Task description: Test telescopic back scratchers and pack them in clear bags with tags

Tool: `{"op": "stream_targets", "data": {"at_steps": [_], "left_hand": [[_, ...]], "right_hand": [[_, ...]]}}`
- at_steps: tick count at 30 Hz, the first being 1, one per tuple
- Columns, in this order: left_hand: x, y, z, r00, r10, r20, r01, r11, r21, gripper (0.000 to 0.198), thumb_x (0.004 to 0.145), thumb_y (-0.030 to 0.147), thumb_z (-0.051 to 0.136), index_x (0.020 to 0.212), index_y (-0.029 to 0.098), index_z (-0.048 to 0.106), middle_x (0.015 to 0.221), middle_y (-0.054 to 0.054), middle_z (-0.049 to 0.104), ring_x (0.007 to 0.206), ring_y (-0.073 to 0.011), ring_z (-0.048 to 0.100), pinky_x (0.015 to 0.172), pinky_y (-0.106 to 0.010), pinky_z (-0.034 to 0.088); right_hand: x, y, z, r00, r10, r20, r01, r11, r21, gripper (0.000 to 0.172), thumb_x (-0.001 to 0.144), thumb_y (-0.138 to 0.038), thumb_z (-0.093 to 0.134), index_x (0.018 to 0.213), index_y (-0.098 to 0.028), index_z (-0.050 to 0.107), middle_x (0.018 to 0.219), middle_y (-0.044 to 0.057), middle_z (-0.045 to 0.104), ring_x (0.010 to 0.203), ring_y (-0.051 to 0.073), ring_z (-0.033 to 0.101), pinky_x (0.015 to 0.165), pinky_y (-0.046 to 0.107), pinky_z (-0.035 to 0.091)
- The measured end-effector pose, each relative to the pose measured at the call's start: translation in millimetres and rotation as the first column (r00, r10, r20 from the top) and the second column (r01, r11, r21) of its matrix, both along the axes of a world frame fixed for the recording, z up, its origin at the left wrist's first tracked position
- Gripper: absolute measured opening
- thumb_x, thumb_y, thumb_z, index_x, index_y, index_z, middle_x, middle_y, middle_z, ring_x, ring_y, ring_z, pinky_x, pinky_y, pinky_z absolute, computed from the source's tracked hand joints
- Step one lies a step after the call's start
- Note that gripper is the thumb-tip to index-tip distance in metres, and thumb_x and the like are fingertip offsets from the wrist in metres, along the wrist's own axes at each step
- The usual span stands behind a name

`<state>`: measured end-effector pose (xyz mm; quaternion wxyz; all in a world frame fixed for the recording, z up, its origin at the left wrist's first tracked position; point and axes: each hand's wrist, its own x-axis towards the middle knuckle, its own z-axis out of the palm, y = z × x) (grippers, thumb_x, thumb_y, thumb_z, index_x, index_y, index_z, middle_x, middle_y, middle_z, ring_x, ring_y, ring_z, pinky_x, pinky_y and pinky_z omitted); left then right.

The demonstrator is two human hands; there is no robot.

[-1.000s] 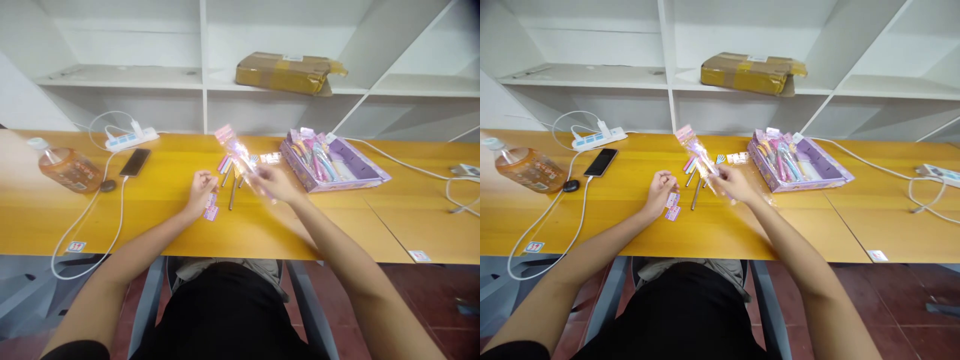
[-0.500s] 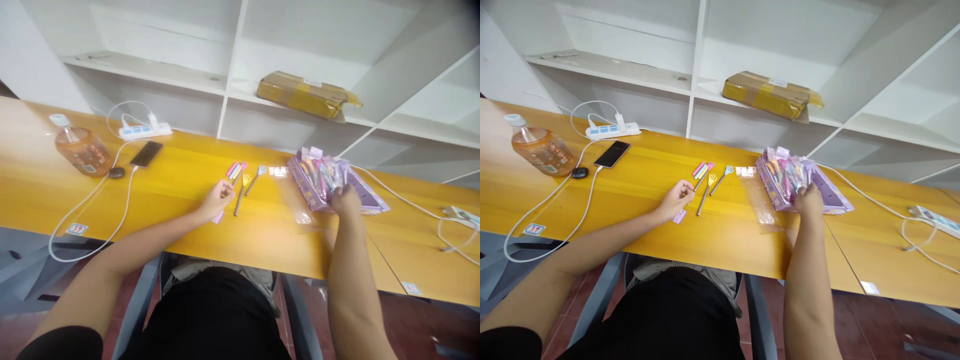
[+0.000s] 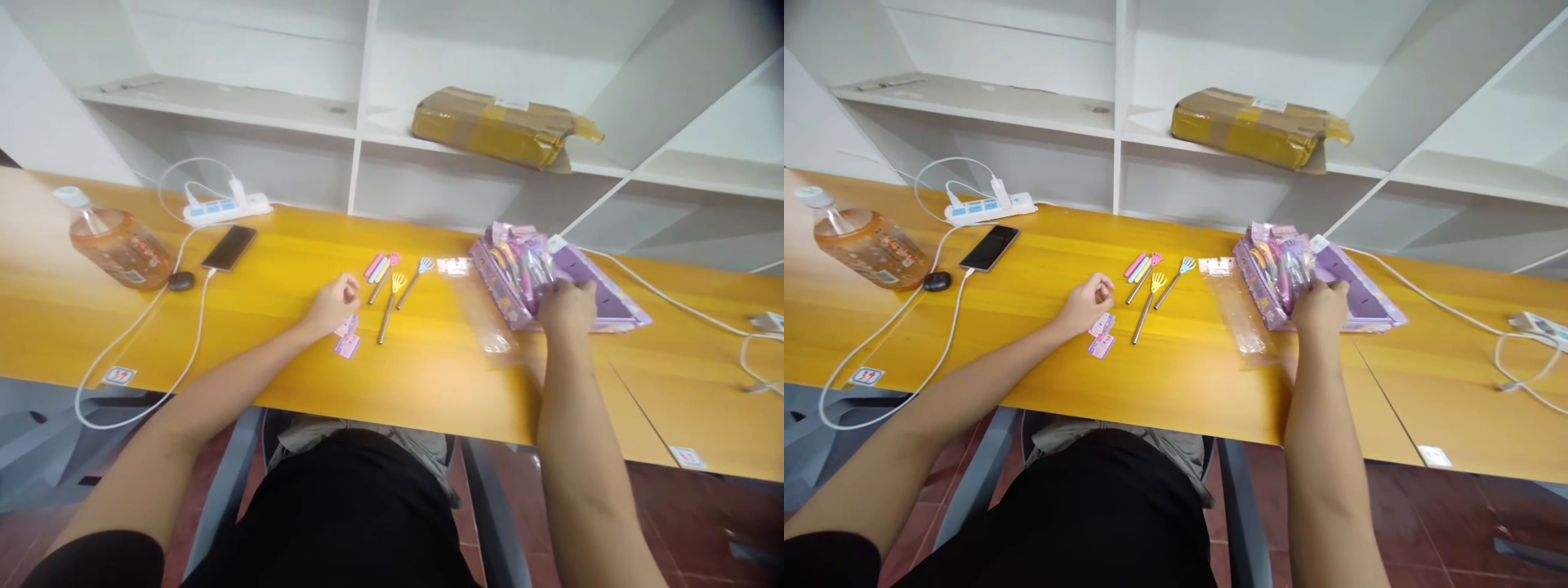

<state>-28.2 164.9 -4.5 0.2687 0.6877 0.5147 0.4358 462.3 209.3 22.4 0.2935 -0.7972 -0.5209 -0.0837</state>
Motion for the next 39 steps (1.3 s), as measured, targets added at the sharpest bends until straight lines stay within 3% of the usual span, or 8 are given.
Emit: {"op": "stream_targets", "data": {"at_steps": [7,13,15,18,23,25,32,39], "left_hand": [[-8,10,-9.6,0.993,0.018,-0.115,-0.019,1.0,-0.009,0.031,0.081,0.005,0.07,0.105,0.024,0.062,0.085,0.003,0.066,0.079,-0.0184,0.063,0.081,-0.033,0.048],[3,4,-2.3,0.909,-0.046,-0.414,0.14,0.97,0.201,0.034,0.096,0.015,0.064,0.129,0.022,0.068,0.132,-0.01,0.069,0.125,-0.0296,0.062,0.115,-0.047,0.049],[10,2,3.0,0.87,-0.034,-0.492,0.173,0.955,0.24,0.041,0.1,0.016,0.06,0.139,0.022,0.066,0.144,-0.011,0.066,0.134,-0.0308,0.057,0.121,-0.049,0.047],[22,11,11.8,0.802,-0.04,-0.596,0.233,0.94,0.249,0.044,0.103,0.017,0.054,0.146,0.02,0.064,0.152,-0.012,0.065,0.137,-0.0316,0.055,0.122,-0.048,0.047],[33,50,18.9,0.723,-0.042,-0.689,0.262,0.94,0.217,0.044,0.108,0.021,0.046,0.147,0.02,0.068,0.149,-0.012,0.07,0.129,-0.0324,0.059,0.116,-0.049,0.05],[32,62,14.2,0.716,-0.065,-0.696,0.288,0.934,0.209,0.042,0.109,0.023,0.047,0.142,0.02,0.072,0.146,-0.011,0.073,0.128,-0.0324,0.06,0.116,-0.049,0.05],[26,70,-9.2,0.775,-0.04,-0.631,0.227,0.949,0.218,0.035,0.109,0.022,0.05,0.131,0.021,0.077,0.138,-0.012,0.073,0.129,-0.0312,0.06,0.117,-0.047,0.05],[28,69,-4.9,0.804,-0.018,-0.594,0.155,0.971,0.181,0.021,0.105,0.022,0.058,0.117,0.022,0.076,0.121,-0.012,0.071,0.121,-0.0321,0.06,0.111,-0.048,0.052]], "right_hand": [[-13,8,-3.6,1.0,-0.001,-0.03,0.003,0.997,0.081,0.042,0.097,-0.026,0.058,0.131,-0.011,0.077,0.125,0.03,0.063,0.104,0.037,0.057,0.091,0.05,0.04],[-22,11,7.6,0.997,-0.077,0.0,0.075,0.971,0.229,0.037,0.091,-0.01,0.056,0.122,-0.012,0.077,0.128,0.03,0.062,0.117,0.037,0.056,0.101,0.053,0.039],[-45,10,11.4,0.994,0.1,0.034,-0.106,0.949,0.299,0.037,0.089,-0.004,0.051,0.117,-0.011,0.075,0.118,0.026,0.064,0.114,0.034,0.058,0.101,0.052,0.041],[-104,2,4.9,0.716,0.693,0.089,-0.694,0.692,0.196,0.033,0.098,-0.009,0.046,0.113,-0.015,0.075,0.105,0.017,0.069,0.104,0.029,0.063,0.098,0.046,0.049],[-196,-21,-27.6,0.305,0.95,0.065,-0.95,0.308,-0.049,0.03,0.109,-0.025,0.056,0.129,-0.027,0.078,0.122,0.009,0.072,0.106,0.022,0.07,0.098,0.035,0.059],[-208,-29,-35.3,0.235,0.971,0.05,-0.963,0.239,-0.123,0.033,0.113,-0.029,0.053,0.135,-0.026,0.076,0.126,0.011,0.069,0.107,0.024,0.07,0.097,0.038,0.06],[-201,-42,-28.8,0.281,0.959,0.027,-0.936,0.281,-0.212,0.031,0.116,-0.037,0.049,0.124,-0.022,0.075,0.12,0.01,0.069,0.103,0.023,0.069,0.09,0.033,0.055],[-205,-54,-12.5,0.456,0.89,0.019,-0.825,0.43,-0.366,0.018,0.108,-0.036,0.061,0.109,-0.021,0.069,0.106,0.007,0.077,0.085,0.02,0.069,0.071,0.03,0.039]]}}
